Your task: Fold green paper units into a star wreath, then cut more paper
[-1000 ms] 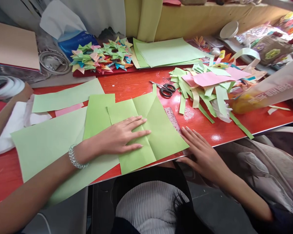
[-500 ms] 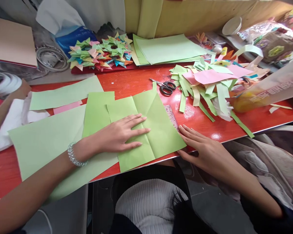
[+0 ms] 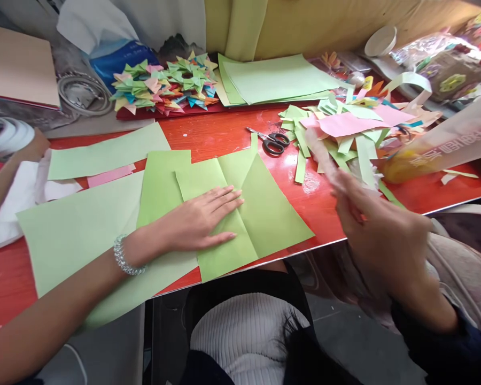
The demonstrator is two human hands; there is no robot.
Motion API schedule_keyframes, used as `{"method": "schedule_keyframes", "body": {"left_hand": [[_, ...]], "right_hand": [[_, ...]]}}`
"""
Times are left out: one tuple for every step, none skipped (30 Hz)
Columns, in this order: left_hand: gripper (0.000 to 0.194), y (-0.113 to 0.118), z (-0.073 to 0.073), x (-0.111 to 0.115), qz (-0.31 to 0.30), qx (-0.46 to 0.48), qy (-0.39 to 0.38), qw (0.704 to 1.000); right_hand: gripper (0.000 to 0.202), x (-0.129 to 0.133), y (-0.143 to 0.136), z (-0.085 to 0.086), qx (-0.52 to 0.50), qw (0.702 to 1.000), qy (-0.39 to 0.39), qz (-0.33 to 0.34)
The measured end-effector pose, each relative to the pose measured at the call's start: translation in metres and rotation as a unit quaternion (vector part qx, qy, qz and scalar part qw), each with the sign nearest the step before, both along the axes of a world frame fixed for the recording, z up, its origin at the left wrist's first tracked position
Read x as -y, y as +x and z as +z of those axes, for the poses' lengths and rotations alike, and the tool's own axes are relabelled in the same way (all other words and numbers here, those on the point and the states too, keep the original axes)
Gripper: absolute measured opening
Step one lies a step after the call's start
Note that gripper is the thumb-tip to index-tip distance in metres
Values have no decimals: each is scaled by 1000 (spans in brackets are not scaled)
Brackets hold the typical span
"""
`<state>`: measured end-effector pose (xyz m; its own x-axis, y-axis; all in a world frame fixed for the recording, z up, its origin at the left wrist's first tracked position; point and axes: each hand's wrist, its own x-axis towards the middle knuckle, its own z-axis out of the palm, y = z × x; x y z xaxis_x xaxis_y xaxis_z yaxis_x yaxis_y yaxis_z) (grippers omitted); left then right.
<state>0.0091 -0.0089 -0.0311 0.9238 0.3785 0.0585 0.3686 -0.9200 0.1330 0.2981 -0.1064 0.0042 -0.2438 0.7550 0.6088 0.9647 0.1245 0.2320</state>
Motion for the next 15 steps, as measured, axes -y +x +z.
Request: {"method": "schedule_keyframes", "body": {"left_hand": [[70,1,-1,1,5,-4,4,1000],[72,1,-1,2,7,-7,12,1000],[74,2,-2,2,7,-10,23,1000],[76,2,-2,3,7,-10,37,999],[76,3,-2,3,9,-4,53,999],[75,4,-2,3,13,6,71,997],[73,4,-2,4,18,19,89,996],[70,5,-2,4,21,33,108,993],[66,5,-1,4,20,47,125,991],[62,6,0,5,15,59,139,988],[57,6,1,6,6,66,149,987],[52,6,2,7,-4,68,156,985],[50,6,4,9,-14,65,158,985],[51,6,6,11,-21,58,157,986],[55,5,8,13,-26,48,153,987]], "right_hand": [[38,0,-6,4,-8,999,31,2],[40,1,-14,6,-14,999,33,21],[39,2,-25,7,-16,999,16,50],[36,3,-37,6,-17,996,-22,90],[31,4,-48,3,-7,989,-59,135],[25,4,-59,0,7,982,-110,155],[26,4,-66,-4,6,974,-151,166],[36,3,-71,-7,-6,968,-185,170],[45,1,-72,-9,-22,963,-206,172],[52,-1,-69,-11,-42,959,-212,180],[53,-5,-64,-12,-60,955,-214,196],[50,-9,-58,-13,-73,948,-214,224],[45,-14,-50,-15,-80,935,-227,262],[43,-18,-43,-18,-82,916,-253,299],[42,-23,-36,-21,-81,895,-290,329]]}}
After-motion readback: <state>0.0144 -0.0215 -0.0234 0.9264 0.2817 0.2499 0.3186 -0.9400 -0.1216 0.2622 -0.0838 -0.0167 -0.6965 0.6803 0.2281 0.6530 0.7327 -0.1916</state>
